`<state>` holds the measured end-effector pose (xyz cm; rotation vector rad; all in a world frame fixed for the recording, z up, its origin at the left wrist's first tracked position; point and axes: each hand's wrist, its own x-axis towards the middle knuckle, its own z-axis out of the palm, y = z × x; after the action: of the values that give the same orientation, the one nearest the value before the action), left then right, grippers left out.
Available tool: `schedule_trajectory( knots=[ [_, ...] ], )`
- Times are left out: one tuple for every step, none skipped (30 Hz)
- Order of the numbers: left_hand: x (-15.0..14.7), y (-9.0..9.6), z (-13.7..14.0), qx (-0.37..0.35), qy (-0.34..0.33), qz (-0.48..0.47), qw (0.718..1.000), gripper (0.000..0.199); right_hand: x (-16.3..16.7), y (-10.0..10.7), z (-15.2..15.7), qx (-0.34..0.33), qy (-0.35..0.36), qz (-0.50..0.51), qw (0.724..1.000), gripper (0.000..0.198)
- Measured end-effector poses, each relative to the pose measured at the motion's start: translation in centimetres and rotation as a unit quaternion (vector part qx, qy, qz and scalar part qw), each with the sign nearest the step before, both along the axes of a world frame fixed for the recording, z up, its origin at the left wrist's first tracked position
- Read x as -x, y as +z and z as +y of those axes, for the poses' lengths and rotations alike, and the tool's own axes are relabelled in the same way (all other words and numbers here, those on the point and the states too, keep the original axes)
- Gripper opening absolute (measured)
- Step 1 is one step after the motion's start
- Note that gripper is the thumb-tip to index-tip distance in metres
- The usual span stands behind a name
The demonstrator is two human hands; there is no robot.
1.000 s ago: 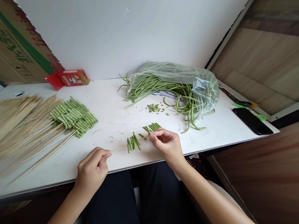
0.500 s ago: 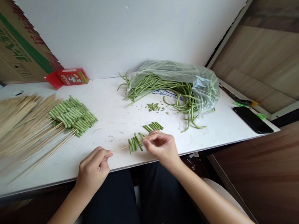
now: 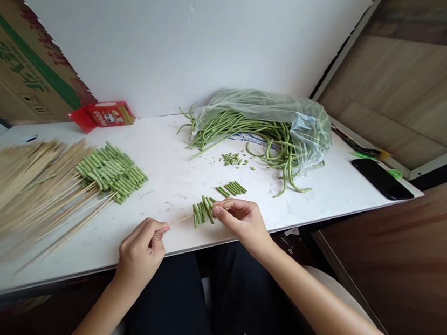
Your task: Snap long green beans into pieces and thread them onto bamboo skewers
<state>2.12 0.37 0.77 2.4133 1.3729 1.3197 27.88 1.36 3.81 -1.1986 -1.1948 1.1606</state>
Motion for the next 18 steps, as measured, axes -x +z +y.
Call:
schedule_trajectory(
  knots=[
    [0.0,-0.1,0.0,0.001,-0.001,-0.001,1.0,0.031,-0.1,-0.1,0.0,0.004,0.003,0.002,1.0,0.022],
    [0.1,-0.1,0.0,0.002,-0.001,-0.002,1.0,0.031,-0.1,-0.2,0.0,0.008,0.007,0.005,1.0,0.024],
    [0.1,-0.2,0.0,0.002,-0.001,-0.003,1.0,0.03,-0.2,-0.2,0.0,0.013,0.012,0.008,1.0,0.027],
    [0.2,-0.2,0.0,0.002,0.0,-0.003,1.0,0.029,-0.3,-0.2,0.1,0.017,0.017,0.012,1.0,0.029],
    [0.2,-0.2,0.0,0.002,0.002,-0.004,1.0,0.029,-0.5,-0.2,0.2,0.02,0.021,0.017,0.999,0.031],
    [0.2,-0.2,0.0,0.003,0.005,-0.004,1.0,0.028,-0.8,0.0,0.4,0.021,0.024,0.018,0.999,0.033],
    [0.2,-0.1,0.0,0.004,0.008,-0.004,1.0,0.026,-1.2,0.2,0.6,0.02,0.025,0.011,0.999,0.035],
    [0.2,-0.1,0.0,0.005,0.011,-0.004,1.0,0.025,-1.7,0.5,0.9,0.016,0.023,-0.006,1.0,0.037],
    [0.2,-0.1,0.0,0.007,0.015,-0.004,1.0,0.024,-2.3,0.7,1.2,0.009,0.014,-0.037,0.999,0.038],
    [0.2,0.0,0.0,0.007,0.018,-0.004,1.0,0.023,-3.1,0.9,1.6,-0.001,-0.003,-0.082,0.997,0.037],
    [0.2,0.0,0.0,0.006,0.022,-0.005,1.0,0.022,-3.9,1.0,2.1,-0.016,-0.029,-0.139,0.99,0.036],
    [0.2,0.0,0.0,0.005,0.026,-0.006,1.0,0.022,-4.7,1.0,2.5,-0.037,-0.063,-0.205,0.976,0.034],
    [0.1,-0.1,0.0,0.004,0.029,-0.007,1.0,0.023,-5.5,0.8,3.0,-0.061,-0.092,-0.274,0.955,0.031],
    [0.1,-0.1,0.0,0.002,0.031,-0.007,1.0,0.023,-6.2,0.5,3.4,-0.089,-0.105,-0.343,0.929,0.03],
    [0.1,-0.1,0.0,0.002,0.033,-0.006,0.999,0.022,-6.8,0.1,3.8,-0.112,-0.108,-0.4,0.903,0.028],
    [0.1,-0.1,0.0,0.002,0.035,-0.004,0.999,0.021,-7.3,-0.3,4.1,-0.127,-0.102,-0.441,0.883,0.028],
    [0.1,-0.1,0.0,0.001,0.037,-0.002,0.999,0.019,-7.6,-0.6,4.2,-0.138,-0.095,-0.47,0.866,0.028],
    [0.0,-0.2,-0.1,0.001,0.038,-0.001,0.999,0.018,-7.8,-0.9,4.3,-0.146,-0.089,-0.489,0.855,0.028]
  ],
)
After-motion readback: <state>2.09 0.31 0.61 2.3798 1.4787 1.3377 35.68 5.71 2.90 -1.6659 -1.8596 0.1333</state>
